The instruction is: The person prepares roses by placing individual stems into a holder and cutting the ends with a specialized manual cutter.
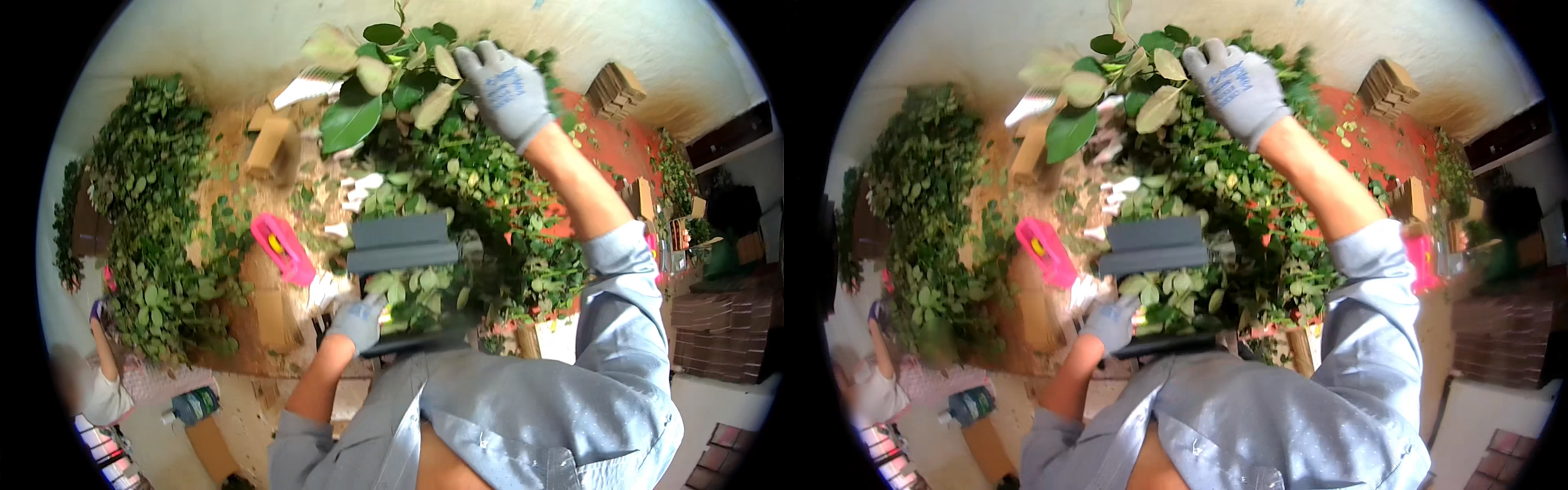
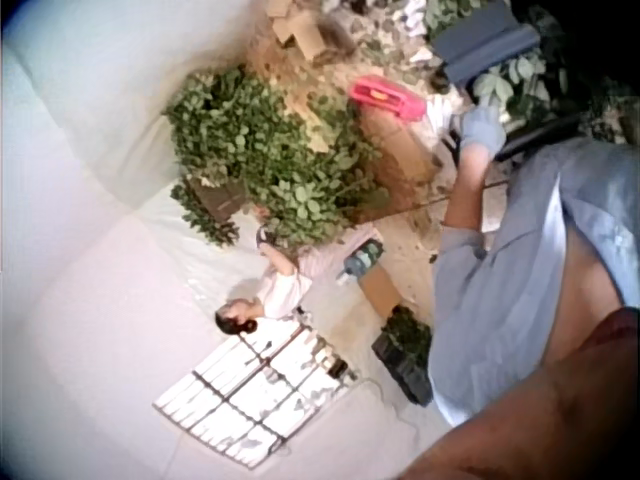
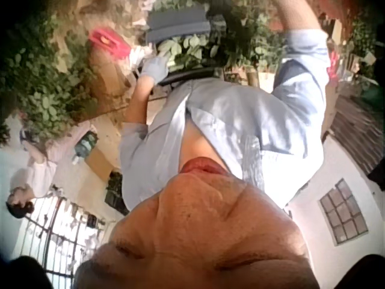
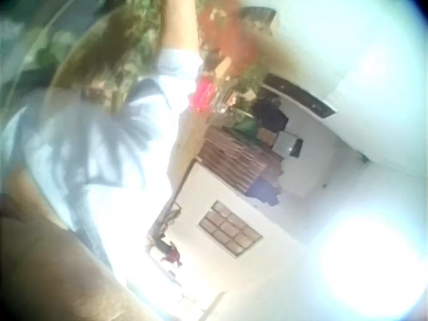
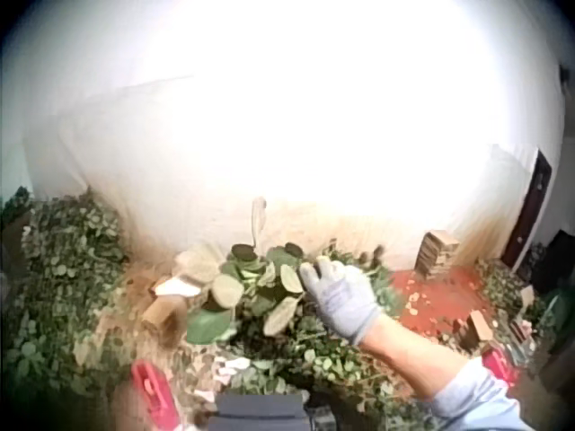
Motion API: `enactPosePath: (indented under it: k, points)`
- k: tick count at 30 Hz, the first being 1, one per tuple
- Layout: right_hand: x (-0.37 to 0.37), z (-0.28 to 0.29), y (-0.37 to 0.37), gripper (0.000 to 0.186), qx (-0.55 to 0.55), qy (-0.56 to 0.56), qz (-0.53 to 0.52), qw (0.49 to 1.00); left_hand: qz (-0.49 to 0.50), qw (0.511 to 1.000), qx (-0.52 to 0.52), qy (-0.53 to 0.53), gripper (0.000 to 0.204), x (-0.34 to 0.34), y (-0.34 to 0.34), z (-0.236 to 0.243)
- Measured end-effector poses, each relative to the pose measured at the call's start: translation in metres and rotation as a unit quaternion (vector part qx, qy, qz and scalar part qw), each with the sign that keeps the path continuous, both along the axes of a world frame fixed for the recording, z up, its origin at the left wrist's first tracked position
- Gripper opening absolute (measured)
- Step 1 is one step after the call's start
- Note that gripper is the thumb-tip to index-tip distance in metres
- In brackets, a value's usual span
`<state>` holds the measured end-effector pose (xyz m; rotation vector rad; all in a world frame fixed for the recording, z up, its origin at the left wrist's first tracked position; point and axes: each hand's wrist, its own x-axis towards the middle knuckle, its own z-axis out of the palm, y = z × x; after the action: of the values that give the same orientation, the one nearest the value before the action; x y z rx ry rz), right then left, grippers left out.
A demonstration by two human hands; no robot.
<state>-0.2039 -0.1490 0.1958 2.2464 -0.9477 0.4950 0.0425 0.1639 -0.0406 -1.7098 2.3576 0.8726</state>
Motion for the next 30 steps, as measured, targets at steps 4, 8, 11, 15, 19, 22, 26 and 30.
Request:
enactPosePath:
  k: [4,8,11,15,19,22,26,30]
  points:
    - [-0.017,-0.005,0.099,0.026,0.083,0.114,0.061,0.988,0.015,0.999,0.022,0.026,0.045,0.0,0.001,0.003]
    - [-0.035,-0.067,0.183,0.016,0.184,0.199,0.058,0.961,0.024,1.0,0.008,-0.008,0.037,0.011,0.011,-0.049]
    - [-0.051,-0.124,0.216,0.012,0.278,0.227,0.024,0.933,0.018,0.998,0.055,-0.04,0.034,0.005,0.002,-0.014]
    - [-0.063,-0.211,0.216,0.014,0.338,0.222,-0.011,0.915,0.036,0.999,0.033,0.02,0.042,0.002,0.0,-0.002]
    - [-0.061,-0.249,0.21,0.018,0.331,0.24,-0.051,0.911,0.013,1.0,0.008,0.022,0.056,0.003,0.001,-0.011]
    - [-0.042,-0.241,0.217,0.021,0.367,0.157,-0.154,0.904,0.024,0.999,0.024,0.022,0.053,0.003,0.002,-0.009]
    - [-0.006,-0.171,0.248,0.037,0.341,0.209,-0.043,0.916,0.024,0.999,0.041,-0.001,0.047,0.002,0.005,0.0]
    - [0.042,-0.163,0.259,0.022,0.35,0.088,0.133,0.923,0.023,0.993,0.103,-0.059,0.045,-0.007,-0.006,0.015]
